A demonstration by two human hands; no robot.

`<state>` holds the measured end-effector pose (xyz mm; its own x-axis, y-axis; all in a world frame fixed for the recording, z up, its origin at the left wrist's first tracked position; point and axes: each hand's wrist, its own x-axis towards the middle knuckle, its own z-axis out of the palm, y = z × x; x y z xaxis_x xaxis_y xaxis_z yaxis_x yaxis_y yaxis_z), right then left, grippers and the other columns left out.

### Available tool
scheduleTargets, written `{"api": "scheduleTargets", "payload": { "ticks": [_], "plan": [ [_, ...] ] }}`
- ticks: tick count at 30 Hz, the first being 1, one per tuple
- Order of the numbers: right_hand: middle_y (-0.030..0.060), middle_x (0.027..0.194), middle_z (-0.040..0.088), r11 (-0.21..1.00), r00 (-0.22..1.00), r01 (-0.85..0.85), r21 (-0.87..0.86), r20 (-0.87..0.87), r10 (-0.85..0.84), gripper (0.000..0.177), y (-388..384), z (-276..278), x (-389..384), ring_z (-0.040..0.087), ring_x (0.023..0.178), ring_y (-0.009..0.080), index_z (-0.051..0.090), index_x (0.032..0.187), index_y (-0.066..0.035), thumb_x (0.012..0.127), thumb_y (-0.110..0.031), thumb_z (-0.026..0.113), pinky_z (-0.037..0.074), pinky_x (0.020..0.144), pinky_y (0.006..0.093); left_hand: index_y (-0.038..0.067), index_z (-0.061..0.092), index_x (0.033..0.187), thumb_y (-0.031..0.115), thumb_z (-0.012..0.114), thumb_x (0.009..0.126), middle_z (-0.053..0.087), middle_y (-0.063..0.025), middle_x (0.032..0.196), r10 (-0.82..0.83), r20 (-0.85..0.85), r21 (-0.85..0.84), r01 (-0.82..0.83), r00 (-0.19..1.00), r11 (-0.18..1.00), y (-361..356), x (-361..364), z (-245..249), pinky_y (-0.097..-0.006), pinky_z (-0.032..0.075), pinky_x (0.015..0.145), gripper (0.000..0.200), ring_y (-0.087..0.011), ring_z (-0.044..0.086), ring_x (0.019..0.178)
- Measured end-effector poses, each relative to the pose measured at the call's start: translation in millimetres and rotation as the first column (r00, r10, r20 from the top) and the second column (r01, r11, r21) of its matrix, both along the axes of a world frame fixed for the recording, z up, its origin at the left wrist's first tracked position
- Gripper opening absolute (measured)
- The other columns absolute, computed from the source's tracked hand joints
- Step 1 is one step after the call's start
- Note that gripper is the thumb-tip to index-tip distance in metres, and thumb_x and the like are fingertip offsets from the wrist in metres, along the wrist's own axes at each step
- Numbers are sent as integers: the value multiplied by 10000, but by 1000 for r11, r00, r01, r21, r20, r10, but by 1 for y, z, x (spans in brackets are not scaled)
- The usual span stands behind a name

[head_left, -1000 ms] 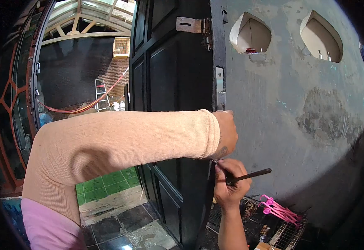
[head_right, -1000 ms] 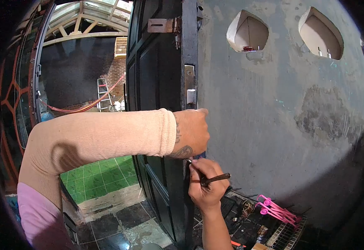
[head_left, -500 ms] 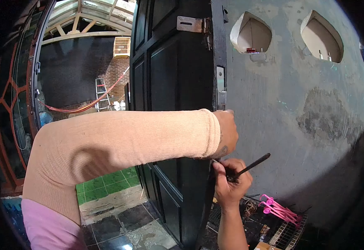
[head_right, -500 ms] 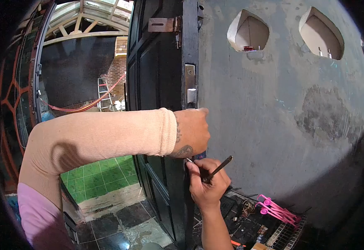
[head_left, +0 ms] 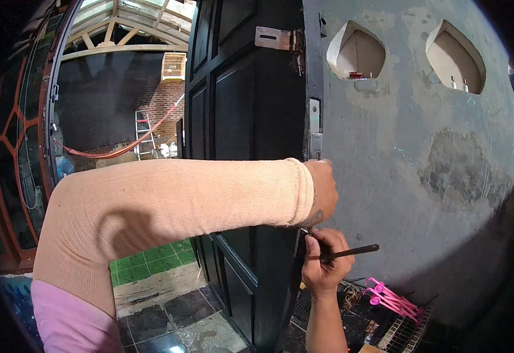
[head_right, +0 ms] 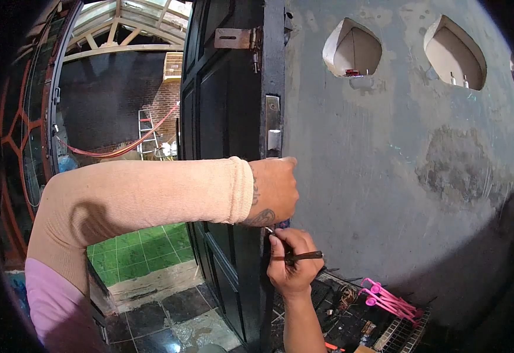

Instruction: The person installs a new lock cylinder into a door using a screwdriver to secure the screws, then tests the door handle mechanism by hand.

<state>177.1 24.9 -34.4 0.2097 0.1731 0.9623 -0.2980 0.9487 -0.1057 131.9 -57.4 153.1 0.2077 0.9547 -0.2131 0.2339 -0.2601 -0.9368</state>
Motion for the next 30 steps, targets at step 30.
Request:
{"api": "scheduleTargets", "payload": {
  "ticks": [30],
  "plan": [
    [148, 760, 670, 991, 998, 69, 111, 2, -70, 168, 0, 7, 0, 621, 604, 220, 683, 932, 22, 785, 77, 744, 478, 556, 280, 208, 750, 734, 367, 733, 868, 712, 40, 706, -42, -20, 30, 42, 999, 999, -9, -1, -1, -319, 405, 728, 208, -117, 622, 651]
  ]
}}
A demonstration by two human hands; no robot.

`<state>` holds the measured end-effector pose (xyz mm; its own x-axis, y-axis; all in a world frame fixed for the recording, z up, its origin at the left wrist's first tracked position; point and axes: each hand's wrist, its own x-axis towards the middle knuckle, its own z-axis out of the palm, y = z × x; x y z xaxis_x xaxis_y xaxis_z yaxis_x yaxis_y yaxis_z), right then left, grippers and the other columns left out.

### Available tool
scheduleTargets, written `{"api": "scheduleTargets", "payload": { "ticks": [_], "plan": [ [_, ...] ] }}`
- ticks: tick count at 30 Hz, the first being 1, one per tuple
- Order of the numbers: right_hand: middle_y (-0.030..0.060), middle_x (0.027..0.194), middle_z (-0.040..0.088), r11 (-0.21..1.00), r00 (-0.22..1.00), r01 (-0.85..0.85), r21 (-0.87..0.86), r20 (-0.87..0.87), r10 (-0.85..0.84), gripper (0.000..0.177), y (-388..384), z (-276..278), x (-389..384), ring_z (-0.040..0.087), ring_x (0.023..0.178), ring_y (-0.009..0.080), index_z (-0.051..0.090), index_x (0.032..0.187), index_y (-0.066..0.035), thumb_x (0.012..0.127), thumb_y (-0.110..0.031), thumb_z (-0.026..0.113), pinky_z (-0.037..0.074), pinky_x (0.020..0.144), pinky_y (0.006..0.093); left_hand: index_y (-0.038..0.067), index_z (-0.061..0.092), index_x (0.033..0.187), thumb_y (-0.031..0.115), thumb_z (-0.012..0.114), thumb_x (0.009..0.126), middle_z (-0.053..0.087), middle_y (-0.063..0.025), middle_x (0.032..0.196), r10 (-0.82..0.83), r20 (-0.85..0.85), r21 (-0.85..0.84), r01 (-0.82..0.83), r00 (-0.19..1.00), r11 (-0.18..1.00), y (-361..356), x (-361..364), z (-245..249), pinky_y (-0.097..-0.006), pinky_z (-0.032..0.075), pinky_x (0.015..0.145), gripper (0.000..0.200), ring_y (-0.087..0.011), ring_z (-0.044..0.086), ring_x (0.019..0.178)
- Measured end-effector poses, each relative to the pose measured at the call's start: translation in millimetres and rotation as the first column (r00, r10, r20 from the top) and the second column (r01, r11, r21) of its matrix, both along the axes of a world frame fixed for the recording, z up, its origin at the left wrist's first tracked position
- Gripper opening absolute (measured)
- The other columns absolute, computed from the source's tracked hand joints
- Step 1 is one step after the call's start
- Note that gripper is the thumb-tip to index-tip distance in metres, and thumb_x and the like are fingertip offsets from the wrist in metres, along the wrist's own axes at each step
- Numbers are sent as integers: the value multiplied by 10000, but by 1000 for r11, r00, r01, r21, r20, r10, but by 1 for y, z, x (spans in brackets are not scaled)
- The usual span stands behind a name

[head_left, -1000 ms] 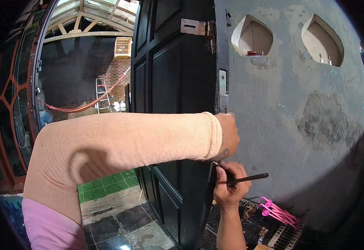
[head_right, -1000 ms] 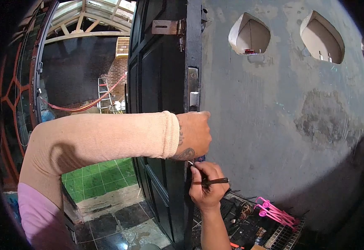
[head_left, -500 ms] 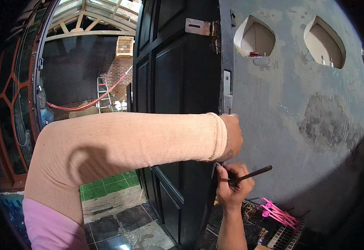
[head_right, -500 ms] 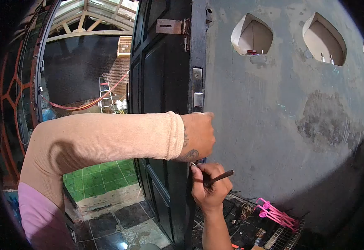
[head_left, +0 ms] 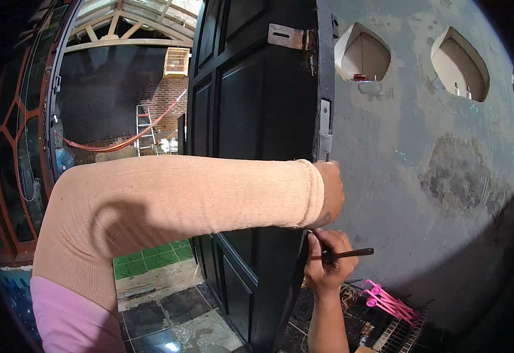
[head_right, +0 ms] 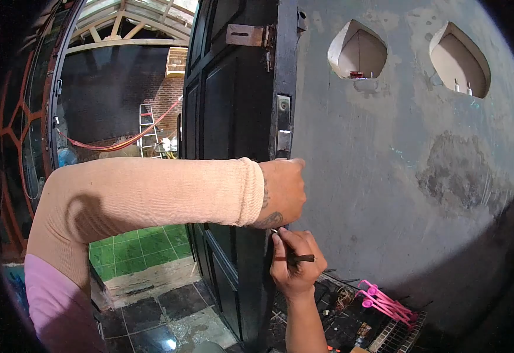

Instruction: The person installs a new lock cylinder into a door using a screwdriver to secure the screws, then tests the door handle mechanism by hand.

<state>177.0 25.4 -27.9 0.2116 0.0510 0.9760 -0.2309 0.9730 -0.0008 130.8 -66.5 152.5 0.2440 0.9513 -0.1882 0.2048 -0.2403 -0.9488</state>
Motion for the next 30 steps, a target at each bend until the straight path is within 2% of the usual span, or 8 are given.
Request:
{"api": "scheduleTargets", "payload": {
  "ticks": [5, 7, 14, 17, 20, 23, 29, 30],
  "plan": [
    [125, 738, 663, 1000, 1000, -14, -21, 4, 14, 146, -1, 0, 0, 606, 585, 194, 683, 897, 24, 781, 64, 763, 466, 543, 272, 211, 751, 731, 358, 737, 855, 704, 41, 694, 21, 36, -54, -19, 999, 998, 6, 0, 0, -321, 400, 717, 193, -120, 616, 646],
    [116, 729, 659, 996, 999, -12, -85, 43, 15, 132, -3, 0, 2, 604, 585, 184, 680, 876, 25, 784, 53, 770, 463, 541, 269, 210, 751, 732, 357, 738, 853, 703, 41, 693, -18, 47, -39, 19, 999, 999, 4, -4, 0, -321, 399, 717, 191, -119, 613, 644],
    [116, 729, 656, 973, 995, 1, -229, 102, 23, 120, -15, 1, 6, 608, 593, 180, 676, 863, 25, 796, 33, 776, 469, 549, 277, 207, 747, 722, 360, 745, 847, 698, 41, 683, 27, 11, -34, -27, 1000, 999, 3, 1, 3, -319, 396, 713, 198, -116, 604, 636],
    [121, 737, 655, 990, 1000, 17, -138, 21, -14, 111, -12, 1, 0, 616, 604, 198, 682, 882, 25, 805, 44, 759, 475, 557, 284, 206, 747, 719, 363, 746, 846, 697, 39, 681, 8, 9, 3, -8, 1000, 1000, -1, 6, 3, -318, 396, 713, 202, -116, 600, 630],
    [130, 751, 659, 1000, 999, 7, -26, -50, -9, 107, -4, -1, -6, 623, 614, 221, 687, 894, 20, 809, 55, 741, 480, 563, 286, 202, 748, 719, 365, 745, 849, 702, 35, 685, 2, 14, -43, -1, 1000, 999, 8, -5, -1, -317, 399, 715, 208, -117, 598, 626],
    [133, 760, 663, 998, 998, 65, 5, -25, -65, 148, 1, -4, -6, 627, 619, 240, 690, 889, 13, 767, 89, 722, 487, 572, 299, 198, 747, 718, 356, 735, 860, 700, 32, 683, 22, 15, -70, -21, 1000, 997, 11, -6, 0, -319, 402, 717, 213, -119, 596, 623],
    [130, 755, 663, 978, 998, 52, 202, 29, -59, 246, 18, 8, 0, 618, 621, 253, 681, 865, 11, 635, 96, 700, 484, 571, 329, 176, 744, 717, 330, 726, 865, 703, 19, 691, 39, 38, -46, -37, 999, 998, -2, 8, 7, -326, 406, 720, 214, -129, 607, 637],
    [130, 756, 663, 980, 998, 58, 193, 19, -63, 241, 19, 8, -2, 617, 621, 253, 677, 860, 11, 633, 90, 700, 482, 570, 327, 177, 744, 719, 328, 726, 864, 706, 17, 699, 33, 54, -41, -30, 998, 999, -1, 7, 6, -328, 408, 721, 210, -133, 613, 644]
  ]
}}
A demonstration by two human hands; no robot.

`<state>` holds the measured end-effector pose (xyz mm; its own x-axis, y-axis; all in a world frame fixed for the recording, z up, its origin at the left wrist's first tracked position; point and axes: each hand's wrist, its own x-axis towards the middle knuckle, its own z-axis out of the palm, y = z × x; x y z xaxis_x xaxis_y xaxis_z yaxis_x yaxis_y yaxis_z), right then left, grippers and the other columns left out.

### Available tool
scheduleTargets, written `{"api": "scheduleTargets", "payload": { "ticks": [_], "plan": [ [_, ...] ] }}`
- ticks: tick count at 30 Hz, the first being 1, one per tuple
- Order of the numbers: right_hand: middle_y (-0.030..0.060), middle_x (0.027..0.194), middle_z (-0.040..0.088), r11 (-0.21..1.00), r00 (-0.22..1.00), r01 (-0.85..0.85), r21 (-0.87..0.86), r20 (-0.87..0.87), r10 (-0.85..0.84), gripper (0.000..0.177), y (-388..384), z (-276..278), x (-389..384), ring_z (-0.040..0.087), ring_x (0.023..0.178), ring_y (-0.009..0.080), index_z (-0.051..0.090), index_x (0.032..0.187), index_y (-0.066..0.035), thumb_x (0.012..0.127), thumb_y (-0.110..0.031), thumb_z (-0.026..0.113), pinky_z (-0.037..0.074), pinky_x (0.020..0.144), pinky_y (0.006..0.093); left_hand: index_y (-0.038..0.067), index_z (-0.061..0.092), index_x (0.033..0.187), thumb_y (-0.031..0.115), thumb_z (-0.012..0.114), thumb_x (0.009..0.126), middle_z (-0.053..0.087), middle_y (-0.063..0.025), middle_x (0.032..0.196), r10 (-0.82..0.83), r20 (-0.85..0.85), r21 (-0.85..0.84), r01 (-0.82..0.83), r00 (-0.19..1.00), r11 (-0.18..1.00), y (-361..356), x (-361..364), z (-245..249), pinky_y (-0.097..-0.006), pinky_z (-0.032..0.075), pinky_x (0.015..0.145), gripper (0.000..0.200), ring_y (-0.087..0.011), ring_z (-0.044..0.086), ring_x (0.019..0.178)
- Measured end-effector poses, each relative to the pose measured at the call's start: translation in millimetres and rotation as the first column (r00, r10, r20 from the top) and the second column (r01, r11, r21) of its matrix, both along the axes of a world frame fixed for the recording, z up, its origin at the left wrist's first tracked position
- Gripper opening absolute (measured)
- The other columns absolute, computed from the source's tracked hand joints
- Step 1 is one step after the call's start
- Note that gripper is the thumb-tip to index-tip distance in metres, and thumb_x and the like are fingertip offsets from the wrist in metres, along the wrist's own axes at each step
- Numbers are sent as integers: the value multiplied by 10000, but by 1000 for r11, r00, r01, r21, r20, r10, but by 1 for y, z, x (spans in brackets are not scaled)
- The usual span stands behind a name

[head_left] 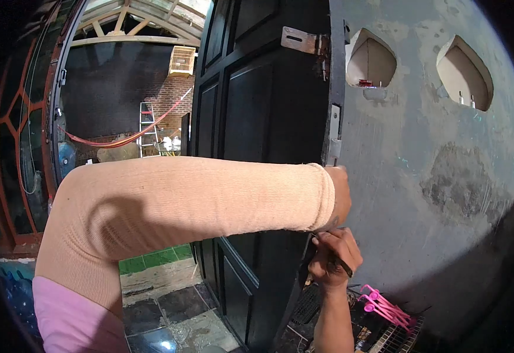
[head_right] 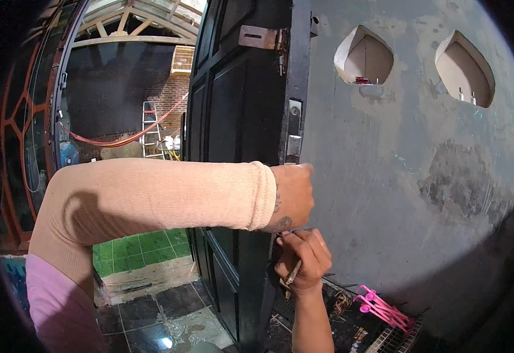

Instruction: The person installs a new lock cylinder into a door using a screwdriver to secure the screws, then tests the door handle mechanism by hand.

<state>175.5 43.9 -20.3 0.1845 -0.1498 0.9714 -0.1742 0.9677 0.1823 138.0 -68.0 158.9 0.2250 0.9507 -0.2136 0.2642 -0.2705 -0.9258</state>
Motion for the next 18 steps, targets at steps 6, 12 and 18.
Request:
{"api": "scheduleTargets", "payload": {
  "ticks": [6, 12, 18],
  "plan": [
    [133, 746, 637, 998, 997, 46, -37, -63, -48, 204, 4, -4, -8, 595, 616, 250, 637, 849, 13, 659, 77, 678, 468, 571, 321, 188, 750, 747, 331, 710, 878, 722, 9, 741, -21, -2, 12, 21, 1000, 1000, 3, -1, 0, -337, 417, 721, 198, -149, 643, 686],
    [133, 744, 609, 1000, 998, 15, -15, -66, -16, 193, 9, -2, -10, 579, 621, 244, 605, 869, 9, 702, 97, 643, 470, 584, 328, 187, 759, 779, 334, 700, 889, 730, 6, 758, 8, 14, -34, -7, 1000, 999, 11, -3, -2, -337, 420, 720, 193, -152, 655, 702],
    [140, 781, 634, 995, 997, 33, -95, -69, -40, 203, 8, -14, -11, 624, 657, 271, 641, 916, 0, 750, 54, 746, 509, 612, 343, 192, 754, 760, 344, 704, 887, 731, 11, 760, 6, -2, -27, -6, 1000, 1000, 13, -6, -3, -331, 419, 726, 204, -148, 655, 698]
  ]
}}
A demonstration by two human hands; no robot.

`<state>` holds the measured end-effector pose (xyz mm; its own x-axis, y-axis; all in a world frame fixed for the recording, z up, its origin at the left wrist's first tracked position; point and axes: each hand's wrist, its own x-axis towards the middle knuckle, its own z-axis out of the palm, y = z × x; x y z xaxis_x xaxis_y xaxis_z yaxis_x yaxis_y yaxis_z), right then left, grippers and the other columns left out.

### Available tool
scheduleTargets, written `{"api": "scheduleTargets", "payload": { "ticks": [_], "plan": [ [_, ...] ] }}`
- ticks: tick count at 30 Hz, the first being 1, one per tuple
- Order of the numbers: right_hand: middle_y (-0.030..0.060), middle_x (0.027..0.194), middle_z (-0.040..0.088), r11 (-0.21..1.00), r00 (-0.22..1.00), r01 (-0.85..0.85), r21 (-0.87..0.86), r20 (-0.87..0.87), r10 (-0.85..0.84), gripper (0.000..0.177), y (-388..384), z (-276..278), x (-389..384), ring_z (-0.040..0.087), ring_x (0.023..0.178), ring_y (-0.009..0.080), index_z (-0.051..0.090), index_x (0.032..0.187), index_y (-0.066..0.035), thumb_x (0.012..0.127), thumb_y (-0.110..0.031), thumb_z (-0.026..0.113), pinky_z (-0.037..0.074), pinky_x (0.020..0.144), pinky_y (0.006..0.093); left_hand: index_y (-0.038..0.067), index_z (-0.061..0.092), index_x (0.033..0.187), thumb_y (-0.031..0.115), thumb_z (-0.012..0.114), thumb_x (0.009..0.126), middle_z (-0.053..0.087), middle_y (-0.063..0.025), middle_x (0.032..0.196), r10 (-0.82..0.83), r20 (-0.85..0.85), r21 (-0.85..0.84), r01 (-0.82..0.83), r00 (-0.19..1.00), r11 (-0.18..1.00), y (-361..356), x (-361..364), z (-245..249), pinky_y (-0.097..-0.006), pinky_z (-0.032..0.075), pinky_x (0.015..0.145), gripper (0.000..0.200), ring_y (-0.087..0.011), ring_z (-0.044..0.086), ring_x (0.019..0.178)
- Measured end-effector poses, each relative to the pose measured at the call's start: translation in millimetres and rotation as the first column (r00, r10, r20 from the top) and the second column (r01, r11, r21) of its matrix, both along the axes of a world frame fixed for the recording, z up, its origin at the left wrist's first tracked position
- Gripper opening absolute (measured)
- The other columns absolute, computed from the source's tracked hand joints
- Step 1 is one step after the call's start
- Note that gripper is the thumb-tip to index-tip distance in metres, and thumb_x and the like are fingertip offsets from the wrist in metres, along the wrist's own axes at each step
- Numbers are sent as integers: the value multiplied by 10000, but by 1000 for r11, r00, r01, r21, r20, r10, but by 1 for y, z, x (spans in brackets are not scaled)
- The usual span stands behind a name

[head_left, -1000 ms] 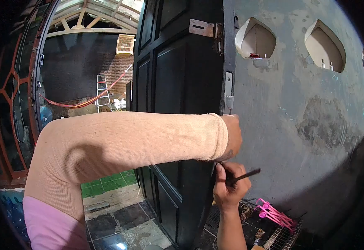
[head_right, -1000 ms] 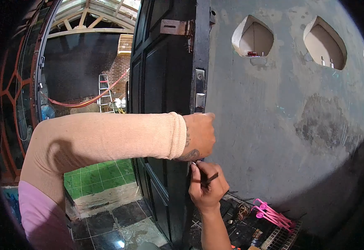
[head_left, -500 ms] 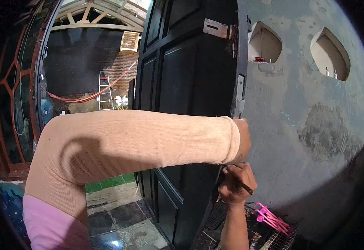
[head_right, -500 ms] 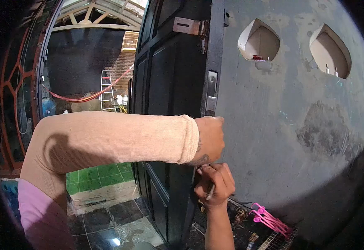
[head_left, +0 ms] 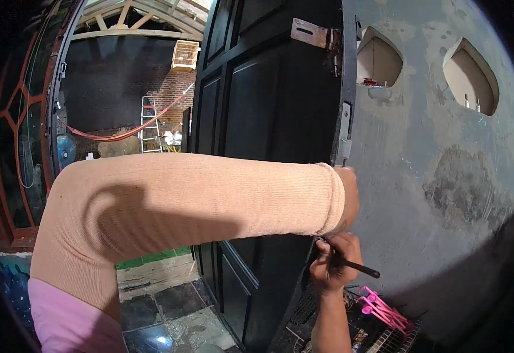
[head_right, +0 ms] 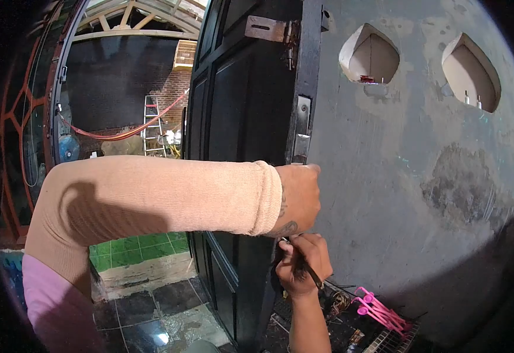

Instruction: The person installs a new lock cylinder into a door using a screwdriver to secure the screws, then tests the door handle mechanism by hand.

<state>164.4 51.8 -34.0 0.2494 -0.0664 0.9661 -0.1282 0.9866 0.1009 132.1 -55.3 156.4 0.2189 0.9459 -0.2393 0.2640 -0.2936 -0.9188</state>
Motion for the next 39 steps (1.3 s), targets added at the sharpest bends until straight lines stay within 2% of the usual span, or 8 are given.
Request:
{"api": "scheduleTargets", "payload": {
  "ticks": [3, 5, 8, 14, 23, 29, 38, 39],
  "plan": [
    [135, 789, 629, 999, 1000, -5, 32, 4, 5, 169, 0, 0, 1, 614, 677, 264, 636, 929, 0, 809, 9, 754, 501, 630, 336, 194, 756, 762, 359, 714, 880, 728, 15, 755, -12, -8, -1, 12, 1000, 1000, -4, -1, 3, -328, 417, 730, 208, -146, 652, 693],
    [135, 797, 634, 1000, 1000, -2, 31, 11, 2, 115, -1, 0, 0, 594, 693, 255, 618, 924, 3, 867, -27, 714, 486, 653, 334, 194, 758, 767, 369, 721, 875, 726, 17, 750, 69, -31, 2, -69, 997, 998, -6, 10, 6, -326, 415, 734, 209, -144, 651, 691],
    [132, 783, 625, 998, 999, -28, 59, -22, 30, 170, 1, 0, -1, 618, 655, 263, 657, 947, 16, 821, 3, 771, 501, 602, 324, 197, 756, 759, 376, 724, 871, 721, 21, 740, 31, -6, 12, -31, 999, 999, -8, 7, 5, -322, 414, 737, 214, -141, 650, 691],
    [135, 772, 634, 996, 999, -37, 86, -12, 38, 134, 1, 6, -1, 616, 629, 256, 660, 913, 25, 820, 14, 756, 493, 576, 323, 203, 750, 741, 383, 722, 874, 714, 25, 725, 48, 15, 6, -48, 999, 999, -5, 3, 2, -322, 413, 719, 226, -133, 646, 686],
    [137, 785, 653, 988, 991, -130, -78, -45, 126, 148, -5, -9, -7, 607, 658, 244, 669, 939, 8, 829, -19, 765, 490, 620, 319, 204, 753, 734, 384, 725, 876, 715, 29, 715, 40, 11, 6, -40, 999, 999, -4, 3, 1, -310, 412, 727, 230, -126, 631, 662],
    [142, 790, 652, 995, 997, -66, -78, -54, 61, 134, -11, -12, -6, 606, 660, 251, 672, 954, 16, 858, -41, 746, 490, 619, 335, 201, 754, 714, 403, 727, 879, 706, 26, 685, 94, 61, 27, -96, 994, 995, -6, 2, 2, -307, 412, 735, 262, -114, 603, 627],
    [141, 800, 650, 995, 994, -90, -40, -62, 87, 119, -12, -8, -8, 601, 652, 245, 667, 949, 26, 868, -30, 735, 480, 607, 337, 183, 767, 732, 426, 772, 845, 725, 16, 709, 67, 19, 12, -67, 998, 998, -10, 2, 2, -305, 415, 718, 268, -114, 597, 612],
    [140, 798, 648, 996, 995, -85, -41, -61, 83, 119, -12, -8, -8, 602, 653, 246, 666, 947, 25, 865, -27, 735, 480, 608, 337, 194, 773, 831, 414, 765, 849, 737, 8, 804, 67, 12, -1, -67, 998, 998, -9, 2, 2, -328, 450, 747, 222, -154, 634, 722]
  ]
}}
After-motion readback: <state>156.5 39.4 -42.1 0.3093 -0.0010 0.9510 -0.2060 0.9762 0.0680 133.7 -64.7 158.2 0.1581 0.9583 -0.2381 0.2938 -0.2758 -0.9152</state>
